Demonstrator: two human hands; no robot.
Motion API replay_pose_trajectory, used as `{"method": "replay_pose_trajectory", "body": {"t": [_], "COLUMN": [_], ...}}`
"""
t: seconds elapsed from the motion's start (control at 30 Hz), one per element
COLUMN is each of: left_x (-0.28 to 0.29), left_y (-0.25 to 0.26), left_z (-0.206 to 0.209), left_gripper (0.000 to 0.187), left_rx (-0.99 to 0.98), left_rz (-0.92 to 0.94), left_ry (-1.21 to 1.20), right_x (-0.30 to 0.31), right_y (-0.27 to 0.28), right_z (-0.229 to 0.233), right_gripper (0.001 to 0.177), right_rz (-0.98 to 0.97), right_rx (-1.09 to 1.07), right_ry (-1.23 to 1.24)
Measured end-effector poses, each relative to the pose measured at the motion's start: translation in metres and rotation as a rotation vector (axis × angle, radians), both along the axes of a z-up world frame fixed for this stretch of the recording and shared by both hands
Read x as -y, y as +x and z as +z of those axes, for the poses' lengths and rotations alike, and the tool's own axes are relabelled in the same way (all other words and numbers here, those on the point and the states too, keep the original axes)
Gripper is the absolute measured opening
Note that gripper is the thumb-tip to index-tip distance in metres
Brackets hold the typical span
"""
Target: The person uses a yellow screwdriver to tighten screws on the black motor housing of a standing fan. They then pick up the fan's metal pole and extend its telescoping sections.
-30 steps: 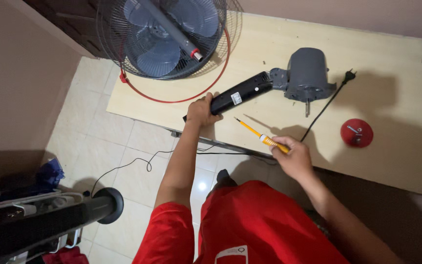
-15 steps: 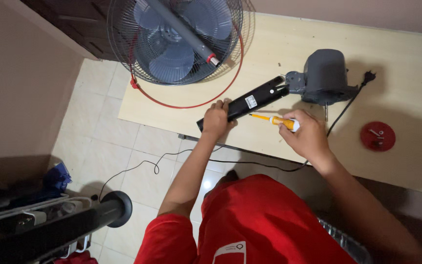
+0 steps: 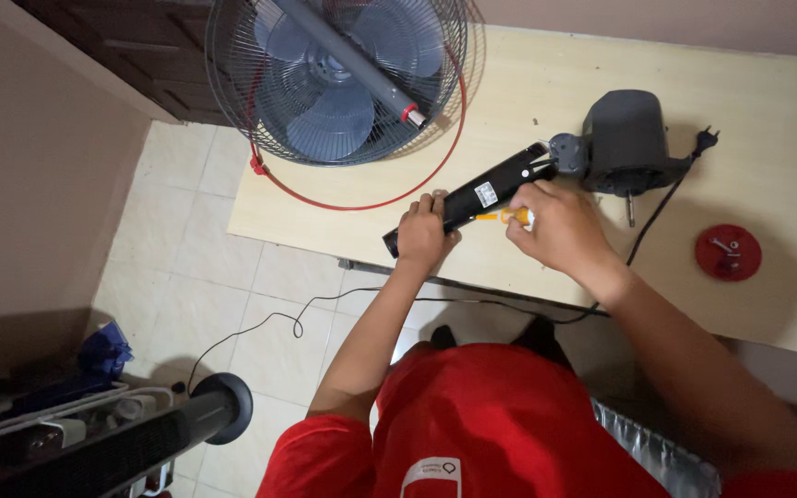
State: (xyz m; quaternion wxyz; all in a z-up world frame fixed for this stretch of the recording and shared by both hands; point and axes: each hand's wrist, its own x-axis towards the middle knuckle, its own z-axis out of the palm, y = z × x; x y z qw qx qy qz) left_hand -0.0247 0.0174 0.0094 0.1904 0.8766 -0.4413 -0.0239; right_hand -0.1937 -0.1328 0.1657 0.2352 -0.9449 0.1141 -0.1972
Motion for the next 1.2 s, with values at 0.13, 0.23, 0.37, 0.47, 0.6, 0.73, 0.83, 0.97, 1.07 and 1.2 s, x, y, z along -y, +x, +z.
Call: {"method": "replay_pose_trajectory", "body": {"t": [0.13, 0.23, 0.37, 0.47, 0.6, 0.73, 0.83, 0.97, 1.07, 1.2], "left_x": [0.001, 0.005, 0.001, 0.002, 0.001, 0.001, 0.002, 0.003, 0.002, 0.002], "left_y": [0.001, 0.001, -0.003, -0.002, -0.005, -0.004, -0.004, -0.004, -0.004, -0.004], "left_z": [-0.003, -0.002, -0.002, 0.001, 0.002, 0.003, 0.002, 0.0, 0.0, 0.0], "left_gripper": [0.086, 0.09, 0.085, 0.084, 0.084, 0.084, 0.084, 0.085, 0.084, 0.084], "left_rx": [0.035, 0.025, 0.035, 0.035, 0.035, 0.034, 0.033, 0.033, 0.034, 0.029], "left_rz": [-0.001, 0.025, 0.025, 0.031, 0.031, 0.031, 0.036, 0.038, 0.038, 0.043], "left_ry": [-0.047, -0.034, -0.036, -0.045, -0.06, -0.053, -0.055, -0.036, -0.048, -0.049], "right_x": [0.0, 0.001, 0.0, 0.001, 0.0, -0.001, -0.001, -0.002, -0.002, -0.002], "right_y": [0.004, 0.008, 0.009, 0.011, 0.013, 0.015, 0.017, 0.018, 0.02, 0.022], "right_z": [0.0, 0.0, -0.007, -0.011, -0.015, -0.018, -0.019, -0.021, -0.023, -0.023], "right_gripper": [0.017, 0.016, 0.015, 0.016, 0.014, 0.016, 0.017, 0.016, 0.015, 0.017], "right_rz": [0.036, 0.047, 0.068, 0.067, 0.067, 0.073, 0.089, 0.095, 0.093, 0.103], "right_rx": [-0.046, 0.01, 0.005, -0.019, -0.035, -0.059, -0.057, -0.04, -0.041, -0.025], "right_ry": [-0.004, -0.033, -0.026, -0.03, -0.055, -0.069, -0.087, -0.095, -0.095, -0.105]}}
